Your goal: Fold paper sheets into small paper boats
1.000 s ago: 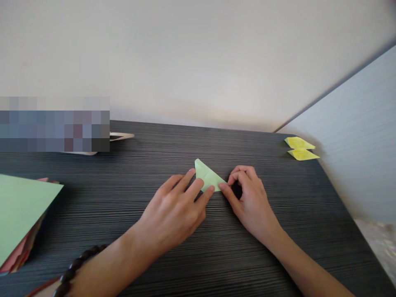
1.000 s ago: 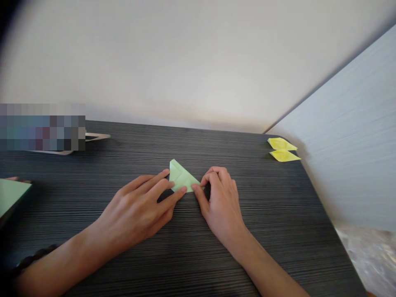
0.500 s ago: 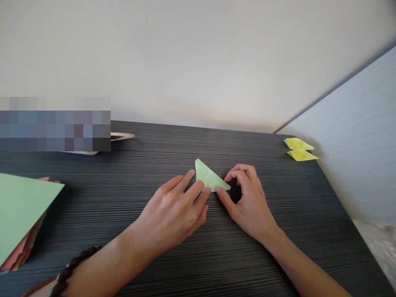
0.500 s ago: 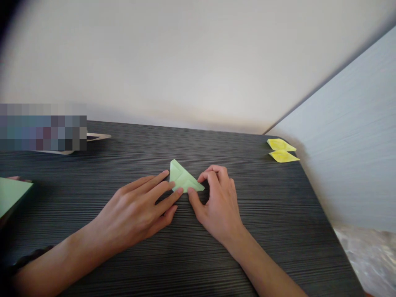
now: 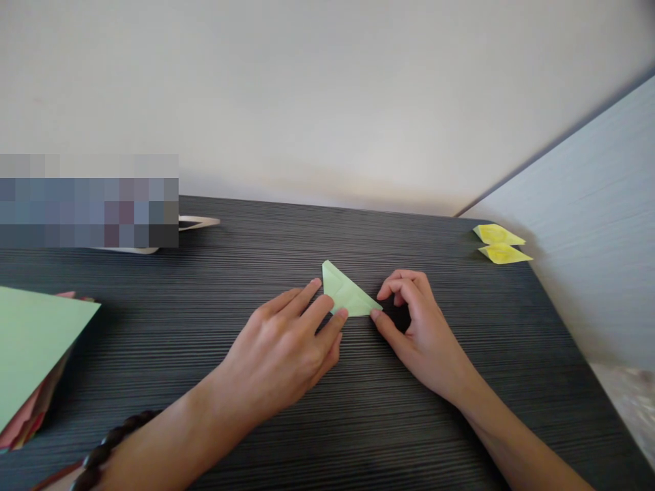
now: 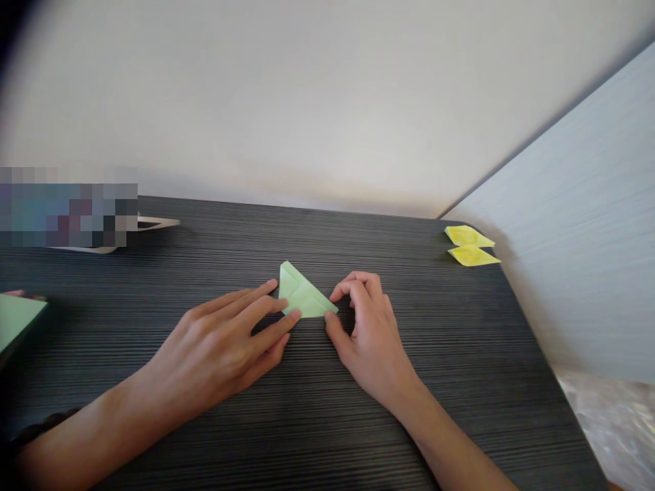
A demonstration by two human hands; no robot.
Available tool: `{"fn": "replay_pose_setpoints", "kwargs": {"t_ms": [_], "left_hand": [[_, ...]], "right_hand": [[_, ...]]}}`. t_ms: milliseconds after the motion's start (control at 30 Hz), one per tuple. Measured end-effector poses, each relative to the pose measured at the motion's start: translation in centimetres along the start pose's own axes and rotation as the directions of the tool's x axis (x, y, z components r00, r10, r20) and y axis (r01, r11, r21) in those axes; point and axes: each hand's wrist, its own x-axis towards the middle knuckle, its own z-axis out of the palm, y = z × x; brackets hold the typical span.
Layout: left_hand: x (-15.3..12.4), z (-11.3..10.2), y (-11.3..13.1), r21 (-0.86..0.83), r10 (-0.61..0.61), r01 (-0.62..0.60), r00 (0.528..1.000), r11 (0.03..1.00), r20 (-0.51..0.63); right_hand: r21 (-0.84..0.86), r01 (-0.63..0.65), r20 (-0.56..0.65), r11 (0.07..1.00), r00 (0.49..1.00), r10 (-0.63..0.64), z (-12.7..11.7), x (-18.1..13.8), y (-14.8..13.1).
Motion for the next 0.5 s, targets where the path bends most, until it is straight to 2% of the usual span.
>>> {"fn": "replay_pose_setpoints", "kwargs": {"t_ms": [400, 500], "left_hand": [[-0.07, -0.4, -0.36, -0.025, 0.044, -0.043, 0.999, 0.999, 0.002], [-0.11, -0.36, -0.18, -0.01, 0.044, -0.044, 0.999, 0.999, 0.011]], "right_hand": [[0.073, 0.003, 0.071, 0.997, 0.997, -0.008, -0.79, 0.1, 0.11], [0.045, 0.005, 0.048, 0.999, 0.999, -0.007, -0.39, 0.0, 0.11]]}}
